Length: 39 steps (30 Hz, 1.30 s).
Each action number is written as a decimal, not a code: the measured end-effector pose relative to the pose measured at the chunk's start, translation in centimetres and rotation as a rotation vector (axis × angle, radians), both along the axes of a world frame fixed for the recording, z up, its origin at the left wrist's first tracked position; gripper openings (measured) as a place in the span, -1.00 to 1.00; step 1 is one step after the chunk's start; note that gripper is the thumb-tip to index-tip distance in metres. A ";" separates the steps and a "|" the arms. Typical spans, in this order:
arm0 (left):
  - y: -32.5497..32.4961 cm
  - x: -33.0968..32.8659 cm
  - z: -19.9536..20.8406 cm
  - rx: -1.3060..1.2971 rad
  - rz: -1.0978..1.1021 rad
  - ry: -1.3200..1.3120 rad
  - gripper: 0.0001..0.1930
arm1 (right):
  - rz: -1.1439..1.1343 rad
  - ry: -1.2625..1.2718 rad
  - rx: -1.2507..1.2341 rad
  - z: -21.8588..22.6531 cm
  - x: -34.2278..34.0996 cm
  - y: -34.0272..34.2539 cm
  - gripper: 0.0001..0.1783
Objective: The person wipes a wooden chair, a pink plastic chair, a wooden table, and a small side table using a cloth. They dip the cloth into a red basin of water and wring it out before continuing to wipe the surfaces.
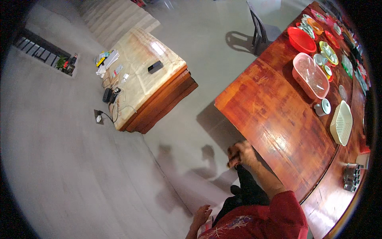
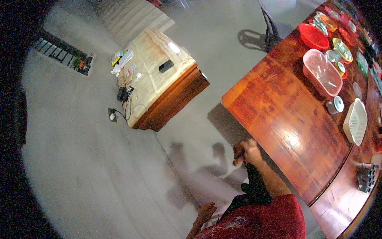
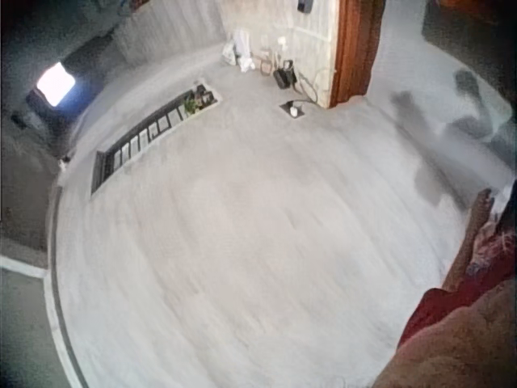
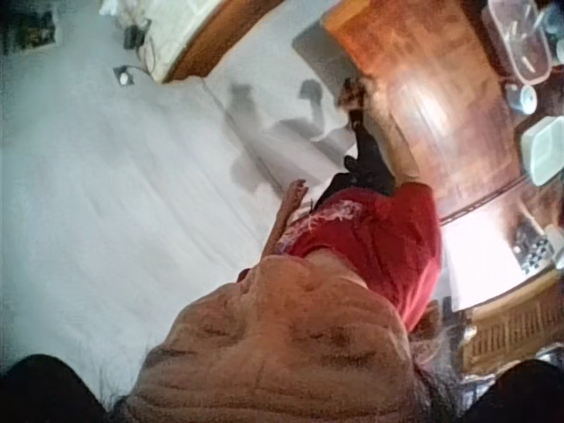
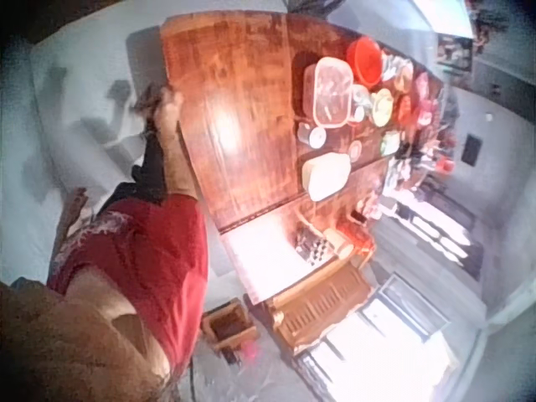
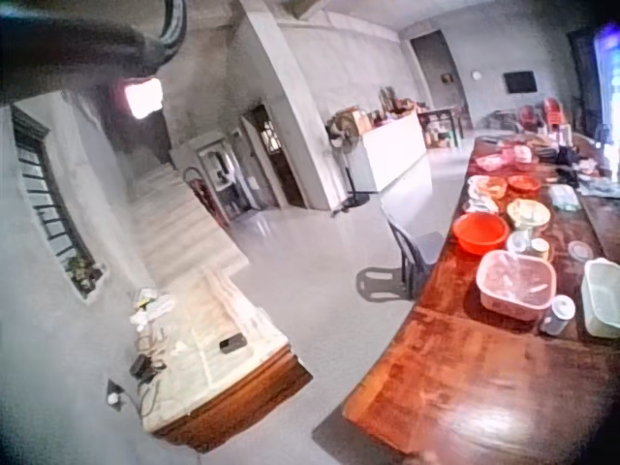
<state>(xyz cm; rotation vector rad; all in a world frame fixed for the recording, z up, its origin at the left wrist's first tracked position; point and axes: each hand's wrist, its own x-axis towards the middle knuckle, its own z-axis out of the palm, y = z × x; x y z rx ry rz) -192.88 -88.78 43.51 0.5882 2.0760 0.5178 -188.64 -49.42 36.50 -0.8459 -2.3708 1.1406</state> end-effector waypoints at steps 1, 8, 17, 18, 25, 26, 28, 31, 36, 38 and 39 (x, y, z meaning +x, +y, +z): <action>0.5 -1.3 0.2 -0.009 -0.005 0.002 -0.60 | -0.118 0.051 0.143 1.6 -0.9 3.2 -0.68; 8.7 -11.4 0.4 0.077 0.002 -0.036 -0.63 | -0.464 -0.523 0.424 -4.4 -2.0 14.6 -0.49; 17.8 -23.6 0.1 0.184 -0.011 -0.179 -0.64 | 0.146 -0.343 0.380 -1.9 -19.7 11.5 -0.46; 18.4 -25.3 0.4 0.143 -0.031 -0.194 -0.64 | 0.192 -0.321 0.451 -0.2 -21.2 12.5 -0.50; 16.4 -37.8 -1.1 0.091 -0.194 -0.074 -0.62 | -0.567 -0.373 0.350 -4.3 -23.6 16.9 -0.53; 16.3 -39.2 -1.0 0.099 -0.178 -0.034 -0.63 | -0.599 -0.437 0.223 -4.6 -24.6 15.8 -0.47; 17.3 -41.5 -0.8 0.096 -0.145 -0.022 -0.66 | -0.512 -0.432 0.148 -4.5 -25.8 13.8 -0.50; 19.0 -43.7 -1.7 0.168 -0.232 -0.022 -0.66 | -0.203 -0.375 0.159 -3.1 -25.5 12.8 -0.59; 23.3 -46.4 -1.3 0.179 -0.310 -0.069 -0.66 | -0.392 -0.128 0.070 -0.8 -26.9 18.3 -0.60; 25.7 -47.6 -1.1 0.175 -0.393 -0.074 -0.64 | -0.691 -0.292 0.085 -0.5 -26.6 21.8 -0.58; 27.3 -47.8 -0.9 0.161 -0.419 -0.069 -0.65 | -0.839 -0.364 0.090 -0.6 -26.4 23.3 -0.57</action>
